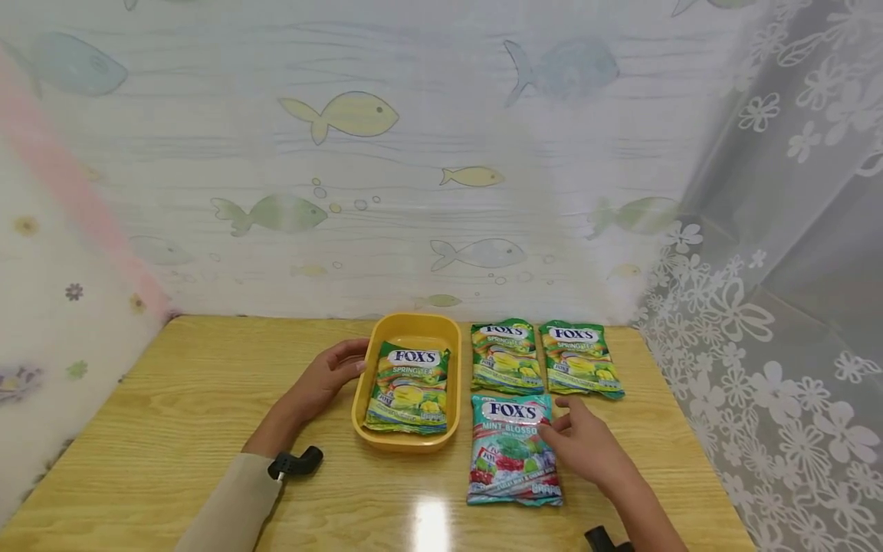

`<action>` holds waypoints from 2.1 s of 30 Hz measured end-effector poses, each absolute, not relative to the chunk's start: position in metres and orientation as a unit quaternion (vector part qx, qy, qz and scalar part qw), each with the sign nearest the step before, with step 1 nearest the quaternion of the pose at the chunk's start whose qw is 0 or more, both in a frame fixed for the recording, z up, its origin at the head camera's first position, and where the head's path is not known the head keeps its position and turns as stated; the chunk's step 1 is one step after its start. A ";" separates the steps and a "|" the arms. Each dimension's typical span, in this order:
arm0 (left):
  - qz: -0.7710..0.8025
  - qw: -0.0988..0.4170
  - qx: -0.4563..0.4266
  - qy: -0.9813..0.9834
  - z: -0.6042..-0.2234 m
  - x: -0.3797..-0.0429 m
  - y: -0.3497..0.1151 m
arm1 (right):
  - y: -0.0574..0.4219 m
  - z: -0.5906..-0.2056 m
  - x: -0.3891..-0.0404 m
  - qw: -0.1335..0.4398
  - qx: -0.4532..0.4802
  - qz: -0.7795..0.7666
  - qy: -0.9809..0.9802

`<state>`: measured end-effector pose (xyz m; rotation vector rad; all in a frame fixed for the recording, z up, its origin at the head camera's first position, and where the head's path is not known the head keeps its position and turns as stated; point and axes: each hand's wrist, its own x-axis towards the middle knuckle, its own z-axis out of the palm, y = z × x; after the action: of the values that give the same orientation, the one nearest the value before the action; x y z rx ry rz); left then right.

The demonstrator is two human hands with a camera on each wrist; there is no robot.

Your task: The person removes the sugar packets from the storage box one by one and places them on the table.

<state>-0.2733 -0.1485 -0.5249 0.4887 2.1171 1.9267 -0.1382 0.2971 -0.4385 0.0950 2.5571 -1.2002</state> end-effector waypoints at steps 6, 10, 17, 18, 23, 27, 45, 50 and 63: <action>0.661 0.122 0.167 0.721 -0.525 -0.272 -0.149 | 0.285 -0.429 -0.136 0.112 0.006 -0.407 0.907; 0.660 0.120 0.169 0.722 -0.525 -0.272 -0.149 | 0.278 -0.423 -0.136 0.104 -0.010 -0.438 0.893; 0.658 0.114 0.171 0.724 -0.522 -0.273 -0.150 | 0.266 -0.419 -0.137 0.107 -0.014 -0.485 0.868; 0.658 0.114 0.170 0.725 -0.522 -0.272 -0.150 | 0.264 -0.418 -0.138 0.106 -0.014 -0.490 0.865; 0.659 0.113 0.164 0.725 -0.523 -0.271 -0.151 | 0.253 -0.416 -0.140 0.108 -0.015 -0.506 0.856; 0.660 0.115 0.163 0.725 -0.524 -0.270 -0.151 | 0.243 -0.414 -0.144 0.103 -0.026 -0.493 0.863; 0.656 0.118 0.163 0.727 -0.518 -0.269 -0.149 | 0.207 -0.399 -0.157 0.095 -0.061 -0.507 0.855; 0.660 0.119 0.161 0.724 -0.518 -0.269 -0.149 | 0.198 -0.397 -0.162 0.096 -0.056 -0.518 0.848; 0.662 0.122 0.163 0.721 -0.516 -0.269 -0.148 | 0.180 -0.395 -0.174 0.101 -0.069 -0.514 0.849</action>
<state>-0.2690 -0.1484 -0.5162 0.4763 2.1050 1.9324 -0.1744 0.1795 -0.3949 -0.2034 2.5081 -1.5196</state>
